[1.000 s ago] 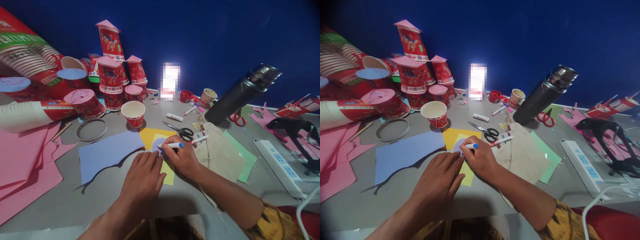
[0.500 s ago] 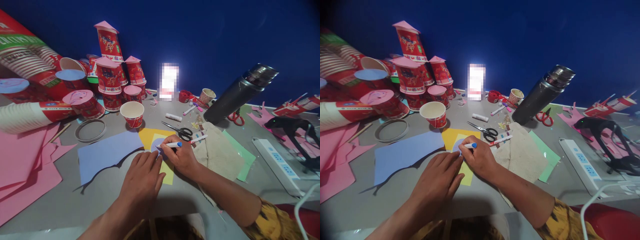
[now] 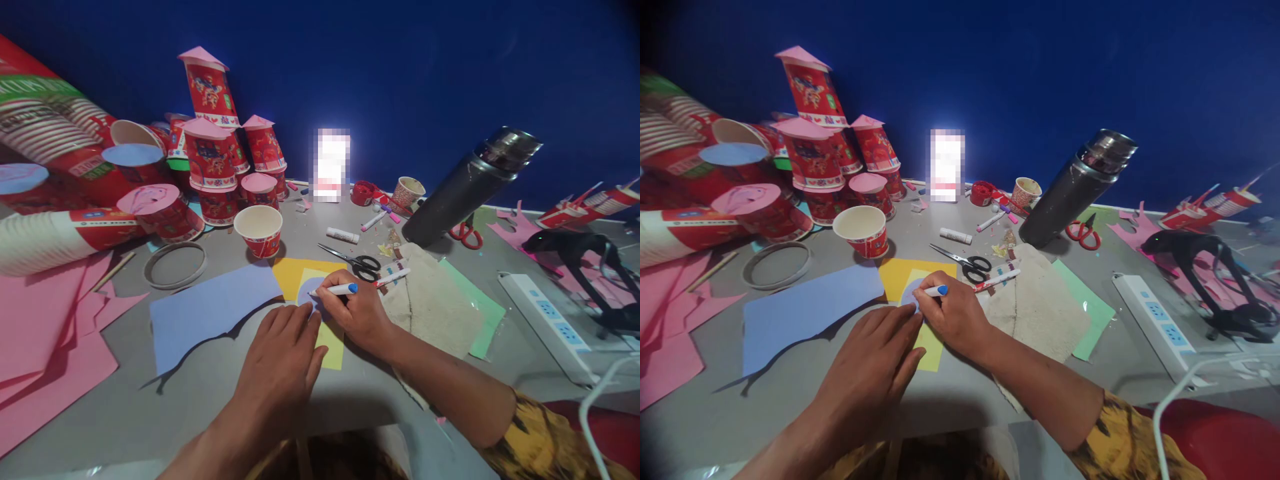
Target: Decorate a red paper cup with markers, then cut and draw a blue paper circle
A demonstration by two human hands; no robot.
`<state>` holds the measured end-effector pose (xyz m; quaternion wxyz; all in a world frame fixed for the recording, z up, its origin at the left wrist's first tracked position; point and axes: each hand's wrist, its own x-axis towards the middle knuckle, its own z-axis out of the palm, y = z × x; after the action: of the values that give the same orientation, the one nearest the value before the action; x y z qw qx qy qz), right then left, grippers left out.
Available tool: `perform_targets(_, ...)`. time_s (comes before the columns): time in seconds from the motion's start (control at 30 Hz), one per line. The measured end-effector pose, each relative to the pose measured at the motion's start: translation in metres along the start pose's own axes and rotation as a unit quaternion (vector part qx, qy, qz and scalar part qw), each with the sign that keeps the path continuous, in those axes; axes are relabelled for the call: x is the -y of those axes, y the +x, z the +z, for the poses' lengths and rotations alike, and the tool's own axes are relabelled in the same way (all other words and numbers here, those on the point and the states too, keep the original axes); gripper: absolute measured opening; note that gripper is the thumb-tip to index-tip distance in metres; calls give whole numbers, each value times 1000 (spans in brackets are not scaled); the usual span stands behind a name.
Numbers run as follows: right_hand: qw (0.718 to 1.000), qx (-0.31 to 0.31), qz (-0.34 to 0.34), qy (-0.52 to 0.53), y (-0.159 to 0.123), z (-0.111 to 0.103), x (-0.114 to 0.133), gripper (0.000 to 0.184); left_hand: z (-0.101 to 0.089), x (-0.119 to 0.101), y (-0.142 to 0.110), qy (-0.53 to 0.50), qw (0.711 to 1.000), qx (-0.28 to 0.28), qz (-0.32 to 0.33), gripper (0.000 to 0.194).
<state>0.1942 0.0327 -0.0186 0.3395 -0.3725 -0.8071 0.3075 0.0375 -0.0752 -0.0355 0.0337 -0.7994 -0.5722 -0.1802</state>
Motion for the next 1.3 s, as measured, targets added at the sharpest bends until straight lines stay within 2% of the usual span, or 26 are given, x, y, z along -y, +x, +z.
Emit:
perform_targets(0.1, 1000, -23, -9, 16, 0, -2, -1, 17, -1, 0, 0, 4, 1000, -9, 5, 33)
perform_targets(0.2, 996, -75, -34, 34, 1, -9, -2, 17, 0, -1, 0, 11, 1000, -15, 6, 32)
perform_targets(0.3, 993, -108, -51, 6, 7, -26, -5, 15, 0, -1, -1, 9, 1000, -17, 3, 31)
perform_targets(0.37, 992, -110, -39, -42, 12, -43, -11, 17, -1, -2, -2, 3, 1000, -22, 1, 31)
perform_targets(0.5, 985, -85, -5, -147, 24, -83, -34, 24, -6, -2, -3, -19, 999, -36, -21, 22)
perform_targets(0.6, 965, -65, 21, -252, 30, -106, -55, 26, -8, -1, -3, -41, 996, -50, -54, 13)
perform_targets(0.7, 936, -25, 51, -348, 32, -118, -67, 28, -6, 0, -2, -43, 993, -78, -82, 24)
perform_targets(0.83, 893, 62, 111, -431, 31, -124, -59, 29, 0, 3, -2, -13, 993, -78, -90, 46)
perform_targets(0.93, 872, 95, 125, -464, 29, -126, -45, 28, 3, 4, -2, 11, 994, -75, -82, 53)
perform_targets(1.03, 869, 151, 93, -463, 26, -126, -37, 30, 4, 5, -2, 19, 994, -74, -80, 56)
perform_targets(1.13, 869, 201, 55, -450, 25, -126, -40, 28, 4, 5, -1, 19, 994, -72, -80, 56)
perform_targets(1.23, 880, 188, 41, -435, 26, -129, -49, 19, 4, 6, -1, 17, 994, -68, -80, 56)
perform_targets(1.3, 898, 166, 28, -406, 28, -130, -52, 13, 3, 6, 0, 19, 995, -64, -76, 57)
